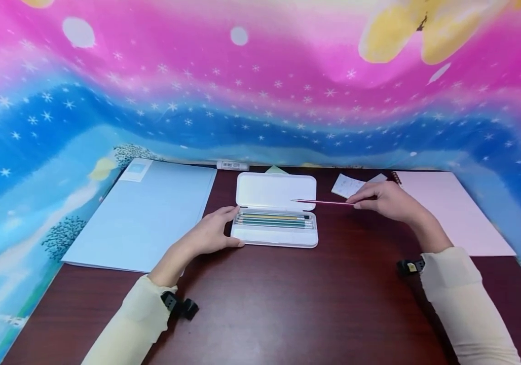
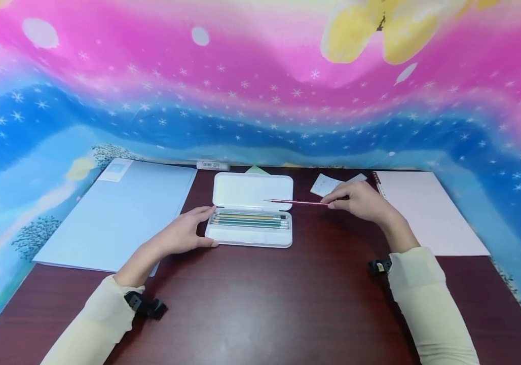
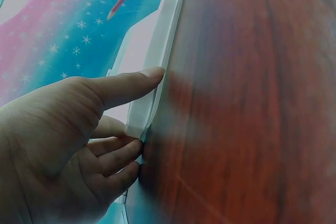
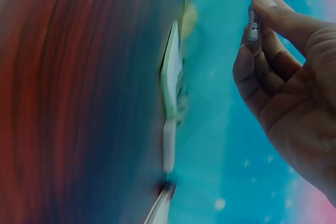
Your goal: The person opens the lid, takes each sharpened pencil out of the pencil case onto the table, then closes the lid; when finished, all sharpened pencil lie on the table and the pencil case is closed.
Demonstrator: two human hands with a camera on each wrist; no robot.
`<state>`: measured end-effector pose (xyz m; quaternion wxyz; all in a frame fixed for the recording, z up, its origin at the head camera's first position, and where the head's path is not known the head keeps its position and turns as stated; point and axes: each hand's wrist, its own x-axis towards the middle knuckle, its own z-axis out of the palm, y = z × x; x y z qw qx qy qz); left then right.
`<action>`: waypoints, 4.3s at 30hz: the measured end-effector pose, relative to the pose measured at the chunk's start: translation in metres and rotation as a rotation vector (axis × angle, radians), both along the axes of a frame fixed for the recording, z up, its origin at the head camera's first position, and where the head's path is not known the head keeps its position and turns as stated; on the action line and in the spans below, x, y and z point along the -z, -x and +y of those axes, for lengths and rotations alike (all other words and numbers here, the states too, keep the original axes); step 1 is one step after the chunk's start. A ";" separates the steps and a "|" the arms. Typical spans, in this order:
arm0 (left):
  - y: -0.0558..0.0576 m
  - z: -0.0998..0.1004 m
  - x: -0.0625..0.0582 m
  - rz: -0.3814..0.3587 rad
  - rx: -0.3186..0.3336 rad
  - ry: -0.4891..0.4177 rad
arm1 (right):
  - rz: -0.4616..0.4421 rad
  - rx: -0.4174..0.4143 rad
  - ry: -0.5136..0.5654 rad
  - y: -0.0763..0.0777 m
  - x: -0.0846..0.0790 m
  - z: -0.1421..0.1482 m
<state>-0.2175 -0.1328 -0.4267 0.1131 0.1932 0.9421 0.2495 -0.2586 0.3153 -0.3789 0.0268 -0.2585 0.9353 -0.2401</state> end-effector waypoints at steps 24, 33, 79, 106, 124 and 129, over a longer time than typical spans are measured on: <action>0.001 0.001 -0.001 -0.001 0.009 -0.010 | -0.183 0.300 -0.041 -0.002 0.015 0.072; 0.002 0.001 -0.001 0.005 0.015 -0.013 | -0.220 0.304 -0.055 0.003 0.025 0.079; 0.002 0.000 -0.001 -0.009 -0.003 -0.012 | -0.045 -0.005 -0.037 -0.007 0.004 -0.049; 0.002 0.002 0.002 -0.012 -0.030 0.005 | -0.025 -0.214 -0.318 -0.004 0.014 -0.148; 0.000 0.000 -0.001 -0.011 -0.022 -0.006 | 0.026 -0.206 -0.181 -0.001 0.011 -0.134; 0.000 -0.001 0.000 0.006 -0.014 0.001 | 0.031 -0.203 -0.125 0.002 0.005 -0.116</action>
